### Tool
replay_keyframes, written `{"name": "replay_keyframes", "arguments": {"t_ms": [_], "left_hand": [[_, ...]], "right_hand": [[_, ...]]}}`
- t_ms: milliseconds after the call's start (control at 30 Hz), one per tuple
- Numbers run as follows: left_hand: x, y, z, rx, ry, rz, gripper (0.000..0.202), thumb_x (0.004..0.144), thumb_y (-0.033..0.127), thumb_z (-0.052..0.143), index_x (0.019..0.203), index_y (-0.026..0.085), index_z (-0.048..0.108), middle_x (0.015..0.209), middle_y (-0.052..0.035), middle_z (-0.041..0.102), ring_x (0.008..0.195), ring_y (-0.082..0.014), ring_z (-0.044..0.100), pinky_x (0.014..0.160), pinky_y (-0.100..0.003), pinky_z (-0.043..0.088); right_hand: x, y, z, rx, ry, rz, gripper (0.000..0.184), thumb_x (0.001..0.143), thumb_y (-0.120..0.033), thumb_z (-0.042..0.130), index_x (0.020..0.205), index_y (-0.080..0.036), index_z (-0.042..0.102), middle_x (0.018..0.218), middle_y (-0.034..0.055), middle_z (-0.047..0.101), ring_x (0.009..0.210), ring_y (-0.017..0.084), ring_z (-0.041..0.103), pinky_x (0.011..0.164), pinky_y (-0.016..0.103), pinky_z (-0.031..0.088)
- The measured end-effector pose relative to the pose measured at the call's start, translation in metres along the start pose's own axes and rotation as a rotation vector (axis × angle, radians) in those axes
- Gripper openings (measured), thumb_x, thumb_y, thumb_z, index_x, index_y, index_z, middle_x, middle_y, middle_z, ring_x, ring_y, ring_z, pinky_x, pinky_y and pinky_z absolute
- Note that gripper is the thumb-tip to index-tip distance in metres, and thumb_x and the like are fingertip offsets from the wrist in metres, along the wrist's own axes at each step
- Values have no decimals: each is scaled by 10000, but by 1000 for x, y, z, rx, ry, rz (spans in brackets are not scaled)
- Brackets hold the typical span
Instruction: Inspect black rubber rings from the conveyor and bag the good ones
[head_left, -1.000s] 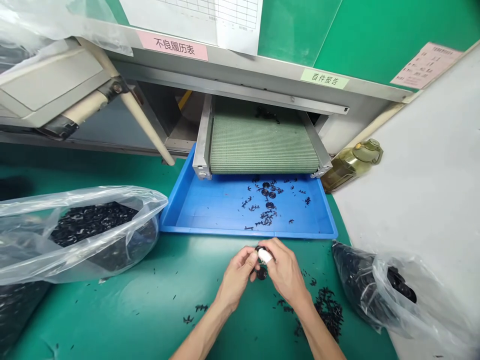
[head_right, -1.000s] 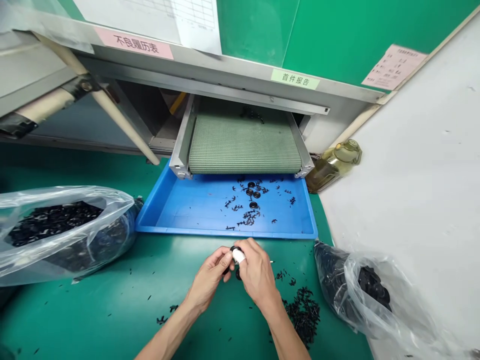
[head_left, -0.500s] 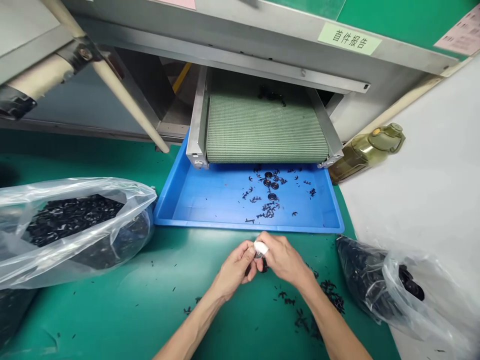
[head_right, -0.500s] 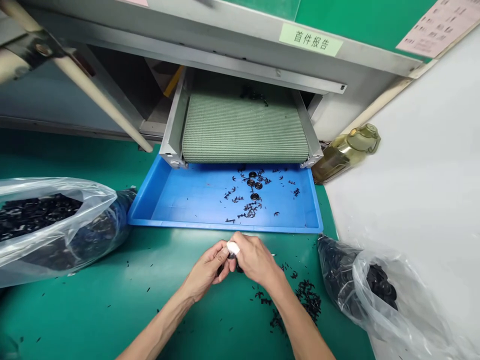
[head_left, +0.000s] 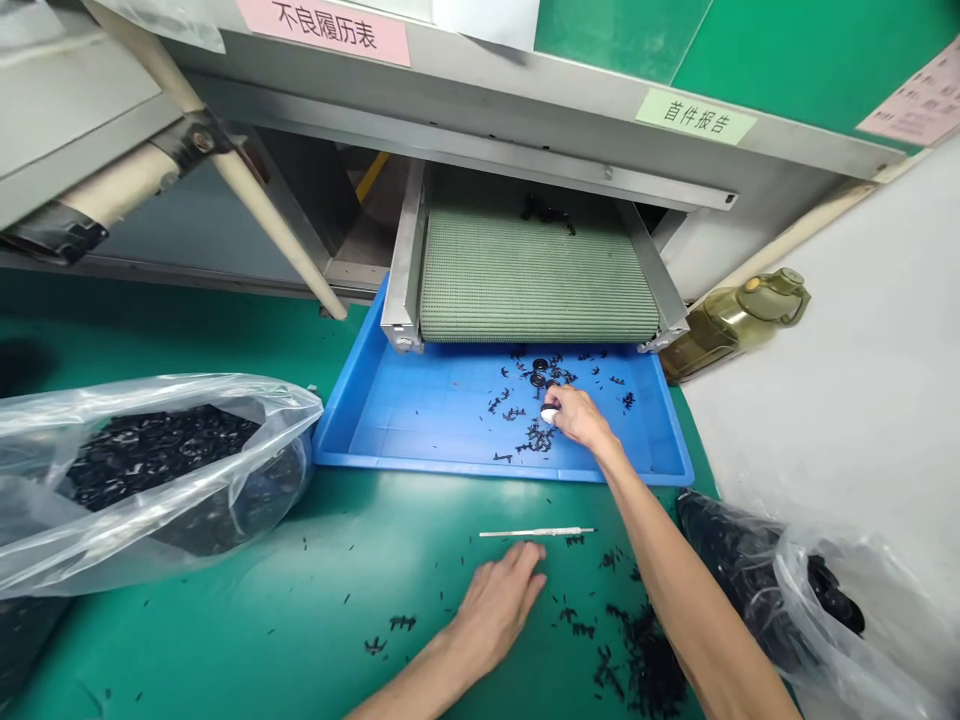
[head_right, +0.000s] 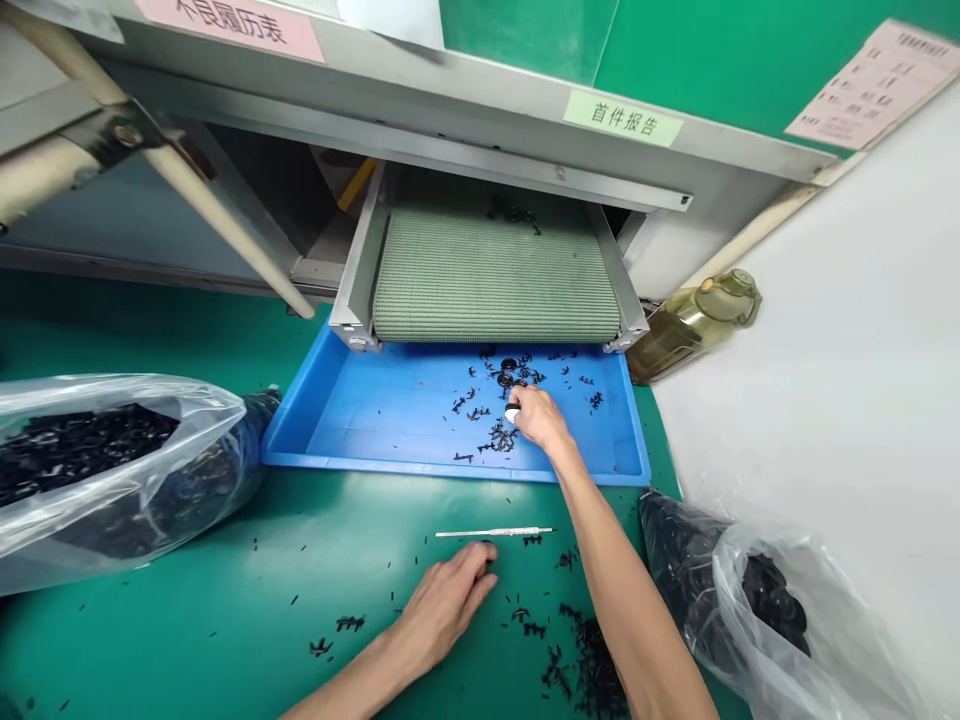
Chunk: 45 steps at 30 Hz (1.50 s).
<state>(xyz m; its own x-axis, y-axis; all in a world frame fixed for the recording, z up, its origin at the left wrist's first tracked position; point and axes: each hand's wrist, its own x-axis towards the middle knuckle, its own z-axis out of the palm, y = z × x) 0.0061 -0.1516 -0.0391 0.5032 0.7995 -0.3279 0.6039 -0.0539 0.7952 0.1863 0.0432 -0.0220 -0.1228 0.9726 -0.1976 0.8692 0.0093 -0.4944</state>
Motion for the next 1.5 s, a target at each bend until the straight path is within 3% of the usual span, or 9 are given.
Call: {"name": "replay_keyframes", "arguments": {"t_ms": [133,367,467,633,800,933,1100,1267,1500], "left_hand": [[7,-1,4,472,-95,12,325,915,226,386,1228,196,467,1061,-125,616,653,-199,630,548,-274,379],[14,-1,-8,559,-41,67,254,892,298,440,1108,171,489,844,-102,638,713,-252,620,638,-328,422],[12,-3,-22,285,10,24,174,879,254,413,1022,185,483,706,-41,586,635,-194,576,605,-289,399],[8,2,-45,-806,-132,-183,175,858,335,414,950,200,476,609,45,514,350,-56,344,364,-189,193],[11,20,-44,-1365,-66,-162,239,818,417,533,855,186,483,751,-3,573,431,-58,471,326,-166,170],[18,34,-40,-1405,22,-107,284,809,438,578,862,169,503,797,-8,559,509,-64,523,356,-154,270],[21,35,-44,-1353,10,-100,297,805,432,590,896,157,526,695,15,534,427,-28,411,340,-150,135],[20,30,-46,-1229,5,-162,322,794,457,592,734,159,485,562,43,509,371,-22,338,355,-169,108],[25,32,-43,-1272,220,-55,380,821,526,521,708,173,439,526,56,523,340,-13,320,372,-167,180]], "right_hand": [[-25,8,-4,203,89,-17,357,686,-83,410,961,-211,599,768,-14,590,603,120,564,570,219,409],[-73,4,-19,474,220,-50,167,731,-236,508,810,-180,644,902,44,645,700,143,607,674,268,483],[-94,-4,-19,551,237,-52,165,751,-287,544,697,-168,645,934,72,640,746,153,601,682,274,487],[-125,-21,-3,876,194,-21,161,706,-251,628,852,-187,648,973,58,581,748,136,568,641,258,482],[-146,-42,14,864,252,-107,208,745,-195,572,930,-211,668,880,33,536,780,142,541,686,261,474],[-157,-56,19,683,268,-55,192,772,-182,527,892,-228,670,772,1,528,659,123,522,603,239,444],[-162,-58,21,609,248,11,182,769,-178,527,908,-215,638,687,-26,550,555,108,516,550,227,414],[-161,-54,7,462,-31,-139,92,840,-196,460,899,-220,526,696,-31,603,588,120,508,568,228,376],[-146,-68,6,436,-7,-221,126,875,-187,375,890,-217,496,616,-43,575,552,114,494,569,220,354]]}}
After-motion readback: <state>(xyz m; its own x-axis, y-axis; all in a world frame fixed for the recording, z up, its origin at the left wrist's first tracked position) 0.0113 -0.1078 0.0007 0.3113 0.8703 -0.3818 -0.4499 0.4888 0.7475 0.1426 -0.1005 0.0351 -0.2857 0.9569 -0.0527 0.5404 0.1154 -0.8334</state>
